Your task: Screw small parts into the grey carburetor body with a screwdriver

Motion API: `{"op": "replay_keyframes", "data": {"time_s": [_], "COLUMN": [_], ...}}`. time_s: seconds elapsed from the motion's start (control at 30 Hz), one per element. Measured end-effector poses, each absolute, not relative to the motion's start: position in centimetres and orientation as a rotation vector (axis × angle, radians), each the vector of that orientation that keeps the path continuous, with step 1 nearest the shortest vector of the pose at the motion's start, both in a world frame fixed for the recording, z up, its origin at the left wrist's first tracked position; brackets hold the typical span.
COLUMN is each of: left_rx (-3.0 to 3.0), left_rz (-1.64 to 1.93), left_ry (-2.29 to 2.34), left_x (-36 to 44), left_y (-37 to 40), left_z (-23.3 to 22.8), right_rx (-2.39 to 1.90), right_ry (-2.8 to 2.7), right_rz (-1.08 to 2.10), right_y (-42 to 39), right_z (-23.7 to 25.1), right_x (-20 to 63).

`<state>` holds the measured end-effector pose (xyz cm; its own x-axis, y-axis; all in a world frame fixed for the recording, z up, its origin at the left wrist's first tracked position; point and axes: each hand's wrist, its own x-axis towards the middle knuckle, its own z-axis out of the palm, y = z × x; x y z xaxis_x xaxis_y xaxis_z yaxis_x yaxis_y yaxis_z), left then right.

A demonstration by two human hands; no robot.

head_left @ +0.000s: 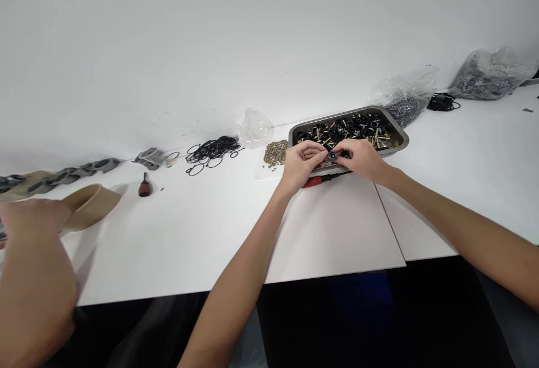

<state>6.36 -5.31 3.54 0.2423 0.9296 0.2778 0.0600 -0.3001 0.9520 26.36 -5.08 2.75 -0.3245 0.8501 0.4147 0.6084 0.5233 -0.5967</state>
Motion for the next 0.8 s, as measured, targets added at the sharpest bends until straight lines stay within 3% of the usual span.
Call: {"op": "replay_keyframes", "data": {"time_s": [0.8], "left_rx": [1.978], "left_rz": [1.166], "left_ry": [1.187], "left_x": [6.4], "left_y": [-5.0], "left_z": [2.4], "right_rx": [-1.085], "right_ry": [-2.098], "right_rz": [0.438], "right_y": [-5.6], "right_z": [3.4], "right_x": [26.7]}}
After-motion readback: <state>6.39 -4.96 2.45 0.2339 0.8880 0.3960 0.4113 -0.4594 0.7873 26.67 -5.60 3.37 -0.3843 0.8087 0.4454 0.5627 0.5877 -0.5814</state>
